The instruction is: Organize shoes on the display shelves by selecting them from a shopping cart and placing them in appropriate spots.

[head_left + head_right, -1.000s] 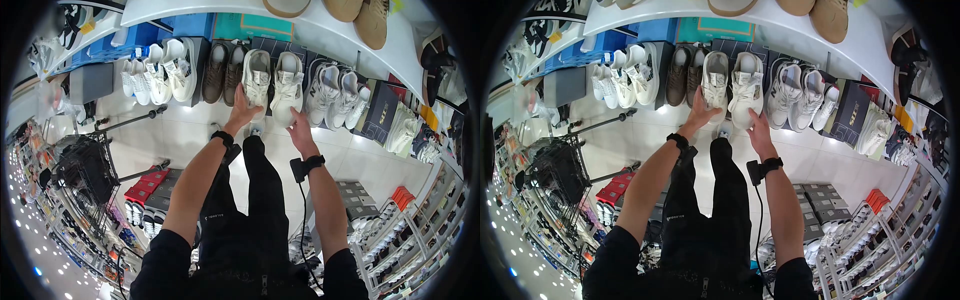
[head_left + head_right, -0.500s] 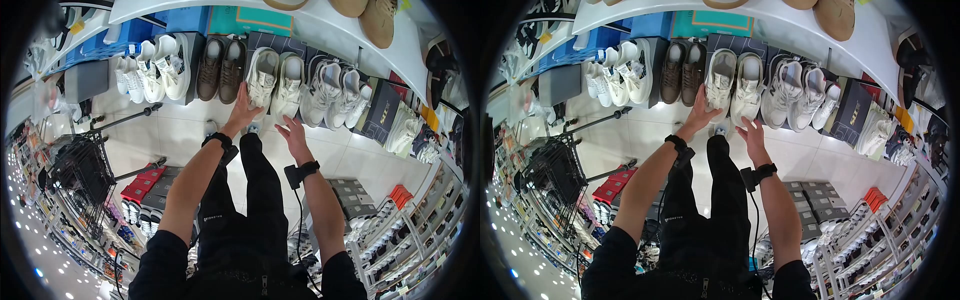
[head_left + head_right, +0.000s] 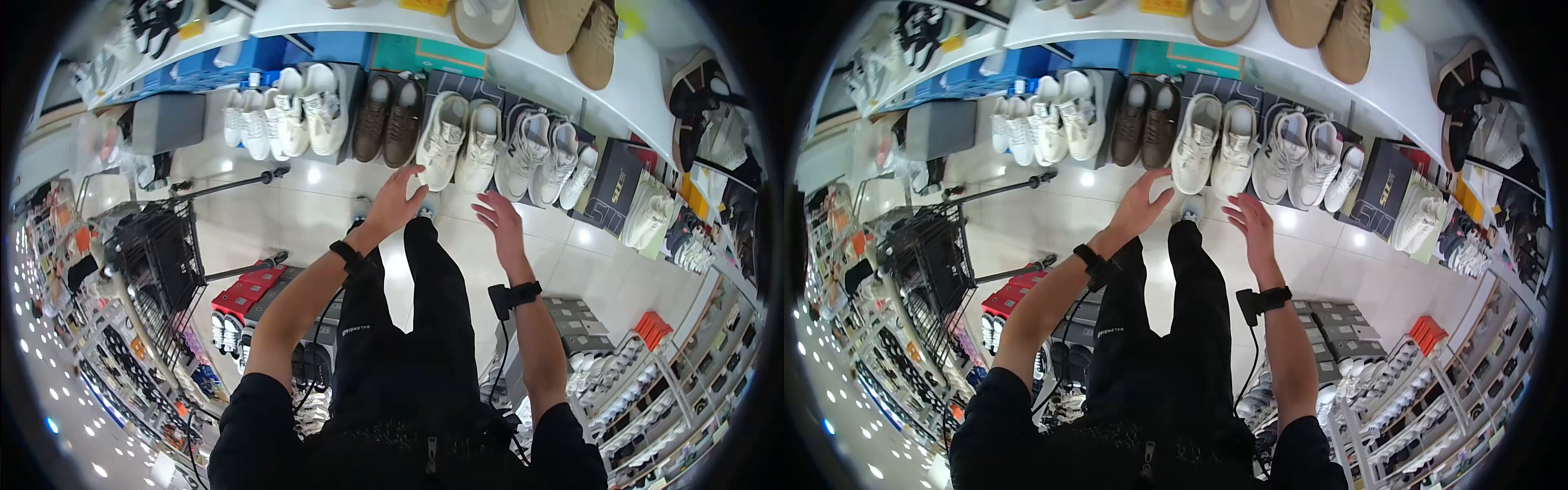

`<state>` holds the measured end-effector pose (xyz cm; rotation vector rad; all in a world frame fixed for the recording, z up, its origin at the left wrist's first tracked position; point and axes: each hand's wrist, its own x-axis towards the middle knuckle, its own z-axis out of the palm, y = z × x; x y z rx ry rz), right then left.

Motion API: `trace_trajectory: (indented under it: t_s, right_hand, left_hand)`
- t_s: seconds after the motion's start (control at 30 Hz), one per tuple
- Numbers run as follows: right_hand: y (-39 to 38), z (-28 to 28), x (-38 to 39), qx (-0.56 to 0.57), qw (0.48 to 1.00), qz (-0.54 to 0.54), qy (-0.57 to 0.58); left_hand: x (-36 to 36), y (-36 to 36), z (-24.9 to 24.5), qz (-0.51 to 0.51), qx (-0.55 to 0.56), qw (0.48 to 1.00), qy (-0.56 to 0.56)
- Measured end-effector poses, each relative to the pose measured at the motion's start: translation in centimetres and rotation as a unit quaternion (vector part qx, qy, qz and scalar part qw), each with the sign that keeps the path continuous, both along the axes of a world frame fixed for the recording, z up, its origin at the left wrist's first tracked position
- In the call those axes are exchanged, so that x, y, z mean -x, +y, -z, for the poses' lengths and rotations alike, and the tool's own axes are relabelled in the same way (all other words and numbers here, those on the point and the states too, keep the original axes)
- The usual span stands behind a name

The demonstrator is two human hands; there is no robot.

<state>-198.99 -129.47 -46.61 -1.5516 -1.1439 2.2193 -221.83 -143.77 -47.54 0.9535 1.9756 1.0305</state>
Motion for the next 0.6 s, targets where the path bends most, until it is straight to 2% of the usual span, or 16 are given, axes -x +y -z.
trace_trajectory:
  t_s: [0.07,0.13,0.2,0.3,0.4,0.53,0.6]
  right_hand:
    - [0.1,-3.1,1.7,-0.040,0.999,-0.002,0.028]
    - [0.1,-6.2,3.9,-0.070,0.996,-0.031,0.036]
    - [-0.4,-9.3,6.3,-0.100,0.992,-0.061,0.048]
    - [-2.0,-12.7,10.3,-0.169,0.970,-0.138,0.110]
    - [-4.4,-16.0,14.9,-0.214,0.943,-0.200,0.157]
    - [-11.3,-20.7,22.9,-0.240,0.914,-0.258,0.202]
    - [-17.2,-23.6,29.1,-0.242,0.883,-0.307,0.259]
  left_hand:
    - [1.3,-1.7,-5.4,0.003,0.011,0.997,-0.070]
    - [2.1,-3.9,-9.7,-0.010,-0.007,0.999,-0.038]
    - [3.1,-6.4,-13.2,-0.032,-0.042,0.987,-0.150]
    - [4.8,-10.9,-19.5,-0.064,-0.052,0.985,-0.151]
    - [6.5,-16.3,-23.2,-0.096,-0.108,0.981,-0.130]
    - [8.9,-25.9,-28.5,-0.210,-0.133,0.967,-0.062]
    - [10.1,-33.5,-30.8,-0.285,-0.194,0.937,-0.057]
